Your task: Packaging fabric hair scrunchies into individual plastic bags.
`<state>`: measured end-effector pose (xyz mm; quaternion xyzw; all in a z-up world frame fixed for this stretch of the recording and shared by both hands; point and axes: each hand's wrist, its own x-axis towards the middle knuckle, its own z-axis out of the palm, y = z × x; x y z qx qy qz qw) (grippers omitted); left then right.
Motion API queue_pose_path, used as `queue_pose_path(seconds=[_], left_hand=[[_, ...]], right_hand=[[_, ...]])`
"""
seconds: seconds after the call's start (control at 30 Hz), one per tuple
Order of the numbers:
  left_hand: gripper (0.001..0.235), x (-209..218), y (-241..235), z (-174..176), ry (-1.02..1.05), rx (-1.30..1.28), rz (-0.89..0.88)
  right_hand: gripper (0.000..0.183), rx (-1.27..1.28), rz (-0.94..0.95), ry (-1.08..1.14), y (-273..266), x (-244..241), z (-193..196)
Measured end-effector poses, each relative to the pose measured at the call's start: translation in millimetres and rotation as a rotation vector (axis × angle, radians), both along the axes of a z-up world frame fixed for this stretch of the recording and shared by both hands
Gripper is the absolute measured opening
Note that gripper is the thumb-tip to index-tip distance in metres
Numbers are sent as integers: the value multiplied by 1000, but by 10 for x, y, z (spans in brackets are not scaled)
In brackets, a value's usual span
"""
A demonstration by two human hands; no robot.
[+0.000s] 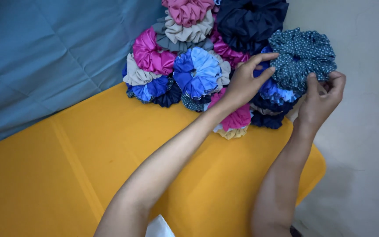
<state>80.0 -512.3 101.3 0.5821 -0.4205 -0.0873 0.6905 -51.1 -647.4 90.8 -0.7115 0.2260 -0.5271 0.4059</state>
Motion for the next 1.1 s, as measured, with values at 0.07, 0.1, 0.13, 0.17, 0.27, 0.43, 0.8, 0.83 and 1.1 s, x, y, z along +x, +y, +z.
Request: queue_pose_path(seconds=[0.07,0.1,0.13,0.17,0.27,0.43,0.8,0.83,1.1], left_hand=[[31,-44,30,76,78,-10,-21],[29,-68,48,113,157,-19,-43],[29,-95,59,149,156,-19,-41],[30,-120,71,185,274,-114,-64],[51,-209,146,402,597,-209,-53],[73,-155,271,498,1065,-350,-41],[63,142,1250,108,974,-435,79],[63,134,1397,114,971,-441,88],[60,96,2567,-257,925,-343,309]], right_hand=[[24,-72,-3,-42,128,6,127],[23,-144,-7,-83,195,7,190],[23,-145,-4,-84,277,12,257],[21,-180,5,-121,361,16,325],[20,-201,44,-182,569,31,468],[19,148,238,-329,788,130,478],[33,524,620,-448,1393,678,121],[33,525,632,-446,1445,727,51],[41,698,826,-175,2259,941,-324]])
